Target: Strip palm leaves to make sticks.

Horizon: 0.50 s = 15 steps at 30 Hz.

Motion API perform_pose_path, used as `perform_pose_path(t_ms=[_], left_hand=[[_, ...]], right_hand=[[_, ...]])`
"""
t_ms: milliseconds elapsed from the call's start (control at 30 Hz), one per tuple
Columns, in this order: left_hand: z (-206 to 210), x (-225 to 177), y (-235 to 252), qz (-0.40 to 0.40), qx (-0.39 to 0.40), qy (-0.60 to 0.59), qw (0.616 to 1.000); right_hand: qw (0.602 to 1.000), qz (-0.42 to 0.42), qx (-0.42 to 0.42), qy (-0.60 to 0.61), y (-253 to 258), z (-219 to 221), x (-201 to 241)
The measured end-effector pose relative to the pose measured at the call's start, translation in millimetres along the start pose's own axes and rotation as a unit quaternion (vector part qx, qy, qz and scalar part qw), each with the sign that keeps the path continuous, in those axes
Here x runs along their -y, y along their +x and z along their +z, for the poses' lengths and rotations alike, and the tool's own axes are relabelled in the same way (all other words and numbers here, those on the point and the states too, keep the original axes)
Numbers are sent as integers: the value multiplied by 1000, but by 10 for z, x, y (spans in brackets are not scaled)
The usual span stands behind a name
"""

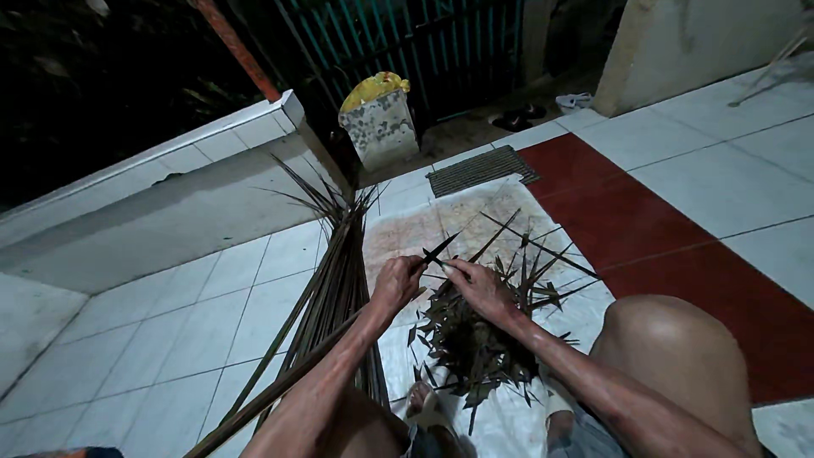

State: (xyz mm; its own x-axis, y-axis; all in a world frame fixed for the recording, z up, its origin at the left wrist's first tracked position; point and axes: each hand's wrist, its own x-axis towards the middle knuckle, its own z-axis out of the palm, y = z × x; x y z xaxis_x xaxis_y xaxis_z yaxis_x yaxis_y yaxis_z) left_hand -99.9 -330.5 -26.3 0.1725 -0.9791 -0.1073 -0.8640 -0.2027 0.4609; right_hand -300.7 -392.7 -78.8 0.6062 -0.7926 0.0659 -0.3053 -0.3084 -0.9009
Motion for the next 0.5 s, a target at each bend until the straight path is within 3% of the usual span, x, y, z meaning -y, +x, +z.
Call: perform_pose_path(t_ms=[233, 500], left_hand=[[11, -256, -84, -18, -23, 159, 987], [60, -270, -81, -12, -29, 181, 983]], right_hand=[[999, 31, 3, -18, -15, -5, 72], [998, 55, 0, -27, -1, -6, 87]])
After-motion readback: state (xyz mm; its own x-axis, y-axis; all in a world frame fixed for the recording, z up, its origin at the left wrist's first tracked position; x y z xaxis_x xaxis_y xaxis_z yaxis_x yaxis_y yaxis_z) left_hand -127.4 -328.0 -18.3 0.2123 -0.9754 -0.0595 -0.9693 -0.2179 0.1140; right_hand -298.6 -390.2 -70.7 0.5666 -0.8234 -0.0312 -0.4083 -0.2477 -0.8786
